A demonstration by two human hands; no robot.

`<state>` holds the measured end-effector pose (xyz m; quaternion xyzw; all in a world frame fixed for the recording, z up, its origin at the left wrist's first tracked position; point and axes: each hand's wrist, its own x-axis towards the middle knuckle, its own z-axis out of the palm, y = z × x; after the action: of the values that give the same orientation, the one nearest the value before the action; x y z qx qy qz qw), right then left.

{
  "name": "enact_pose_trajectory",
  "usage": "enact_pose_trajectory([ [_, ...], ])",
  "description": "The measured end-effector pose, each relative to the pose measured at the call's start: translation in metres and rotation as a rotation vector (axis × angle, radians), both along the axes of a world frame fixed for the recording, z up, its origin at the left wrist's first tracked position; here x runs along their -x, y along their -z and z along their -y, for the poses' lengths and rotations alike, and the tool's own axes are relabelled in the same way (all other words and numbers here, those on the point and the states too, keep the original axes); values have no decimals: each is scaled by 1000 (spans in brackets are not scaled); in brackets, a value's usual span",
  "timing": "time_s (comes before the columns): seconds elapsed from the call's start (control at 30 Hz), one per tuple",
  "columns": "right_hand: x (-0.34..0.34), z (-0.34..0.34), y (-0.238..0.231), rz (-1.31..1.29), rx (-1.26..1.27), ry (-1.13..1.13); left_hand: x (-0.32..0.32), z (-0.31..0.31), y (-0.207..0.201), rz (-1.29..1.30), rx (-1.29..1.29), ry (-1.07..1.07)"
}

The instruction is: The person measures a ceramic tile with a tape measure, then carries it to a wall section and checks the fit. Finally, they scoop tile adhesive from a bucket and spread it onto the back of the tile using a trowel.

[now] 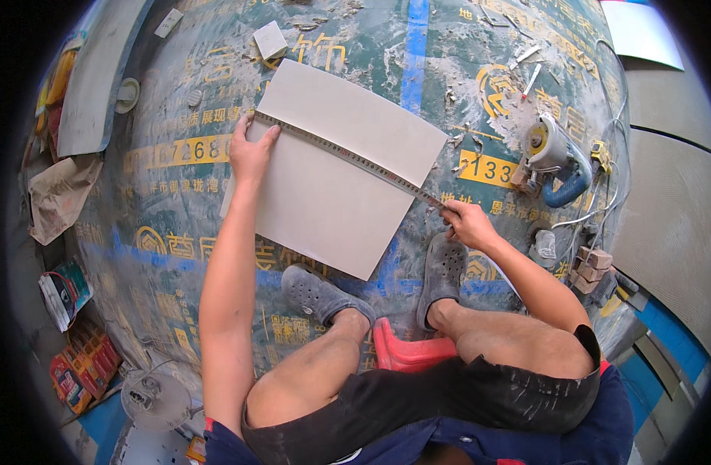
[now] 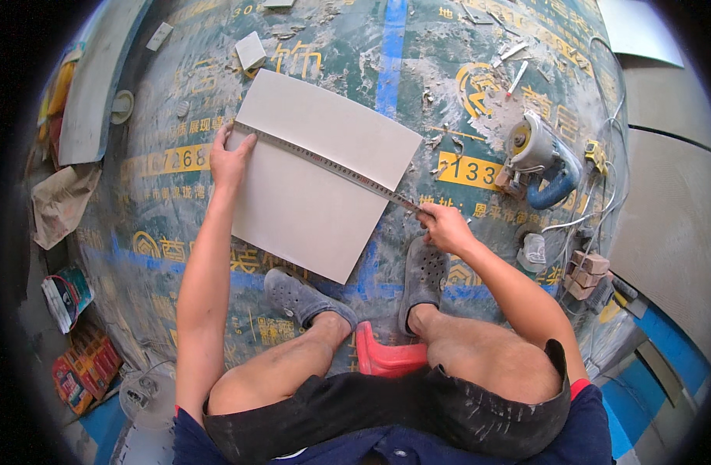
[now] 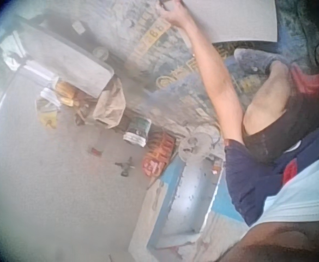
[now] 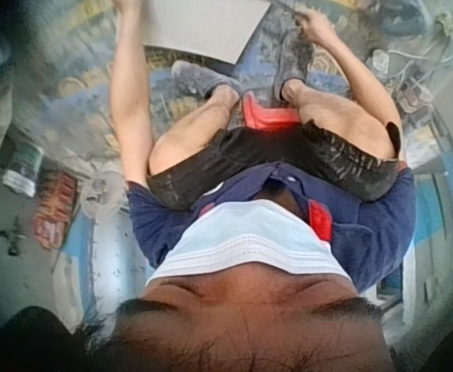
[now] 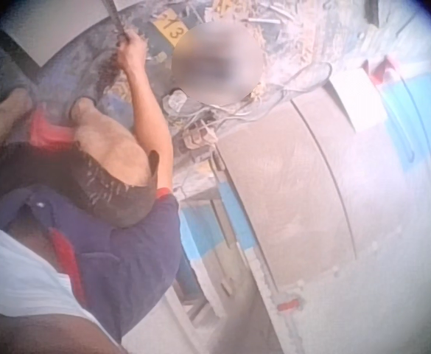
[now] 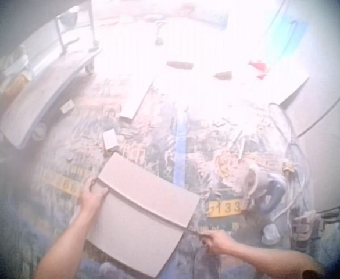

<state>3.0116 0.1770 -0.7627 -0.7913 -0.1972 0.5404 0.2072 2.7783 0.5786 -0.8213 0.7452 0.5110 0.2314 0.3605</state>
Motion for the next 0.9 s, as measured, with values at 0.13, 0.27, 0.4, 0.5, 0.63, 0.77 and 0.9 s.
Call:
enact_pose_trajectory([
  [0.13, 0, -1, 0, 0, -44, -26, 8, -6, 7, 5, 20, -2],
  [0.27, 0, 1, 1, 6, -51, -13, 5, -4, 7, -1, 26, -13],
  [0.4, 1, -1, 1, 19, -52, -36, 9, -8, 12, 6, 0, -14],
  [0.5, 0, 2, 2, 29, -49, -34, 4, -5, 7, 6, 35, -15],
  [0.63, 0, 2, 3, 28, -44, -37, 5, -5, 7, 27, 35, -10],
  [0.77, 0, 2, 2, 27, -32, -33, 4, -4, 4, -1, 21, -9],
  [0.9, -1, 3, 6, 36, -41, -43, 3, -3, -1, -24, 12, -8],
])
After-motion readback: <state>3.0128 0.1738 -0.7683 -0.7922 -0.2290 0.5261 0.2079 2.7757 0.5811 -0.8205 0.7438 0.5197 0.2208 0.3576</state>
